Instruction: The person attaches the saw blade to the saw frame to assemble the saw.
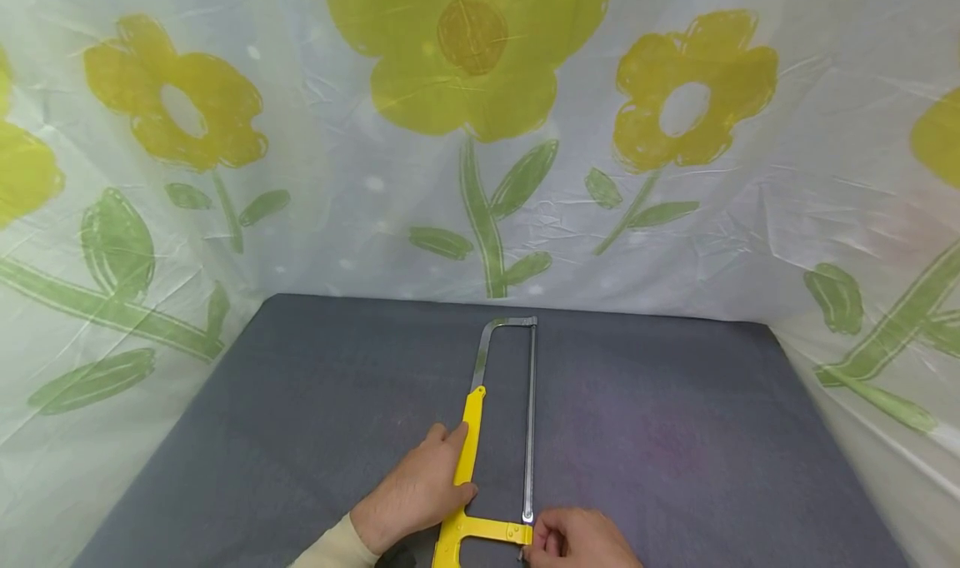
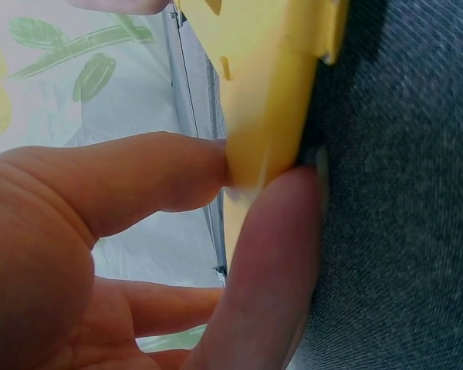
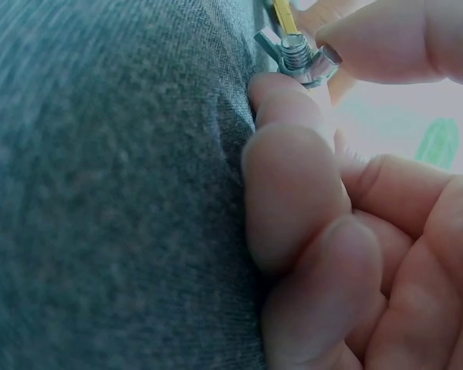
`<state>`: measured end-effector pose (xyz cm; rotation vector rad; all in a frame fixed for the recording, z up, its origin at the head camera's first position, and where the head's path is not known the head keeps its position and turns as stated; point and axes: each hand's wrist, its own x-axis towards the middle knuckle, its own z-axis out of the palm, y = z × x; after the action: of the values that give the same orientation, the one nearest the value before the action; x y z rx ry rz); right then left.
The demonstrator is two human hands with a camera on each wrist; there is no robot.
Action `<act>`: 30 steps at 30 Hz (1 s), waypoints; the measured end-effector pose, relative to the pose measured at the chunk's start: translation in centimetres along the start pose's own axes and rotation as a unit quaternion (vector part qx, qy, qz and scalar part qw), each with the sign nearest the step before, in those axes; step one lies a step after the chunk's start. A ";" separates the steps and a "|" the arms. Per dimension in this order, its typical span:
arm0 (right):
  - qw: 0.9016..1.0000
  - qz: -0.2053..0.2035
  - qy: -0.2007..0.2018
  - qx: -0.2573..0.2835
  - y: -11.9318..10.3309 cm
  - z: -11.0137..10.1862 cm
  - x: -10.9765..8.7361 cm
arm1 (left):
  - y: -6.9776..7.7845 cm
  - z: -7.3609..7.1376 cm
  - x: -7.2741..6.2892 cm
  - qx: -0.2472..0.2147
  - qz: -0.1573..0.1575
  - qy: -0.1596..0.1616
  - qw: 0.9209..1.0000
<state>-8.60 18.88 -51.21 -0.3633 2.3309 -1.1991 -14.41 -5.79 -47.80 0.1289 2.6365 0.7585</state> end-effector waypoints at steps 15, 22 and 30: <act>1.000 0.004 -0.023 -0.004 0.1 -0.3 -0.1 | -0.1 -0.1 -0.1 0.002 0.012 -0.002 1.000; 1.000 -0.007 -0.024 -0.002 0.0 -0.5 -0.2 | -0.1 -0.1 0.1 0.003 0.007 -0.007 1.000; 1.000 -0.025 -0.011 -0.008 0.4 -0.4 -0.2 | -0.1 -0.1 0.0 0.004 0.009 -0.004 1.000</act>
<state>-8.62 19.43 -51.26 -0.4399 2.3271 -1.1937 -14.46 -5.87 -47.80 0.1576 2.6341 0.7516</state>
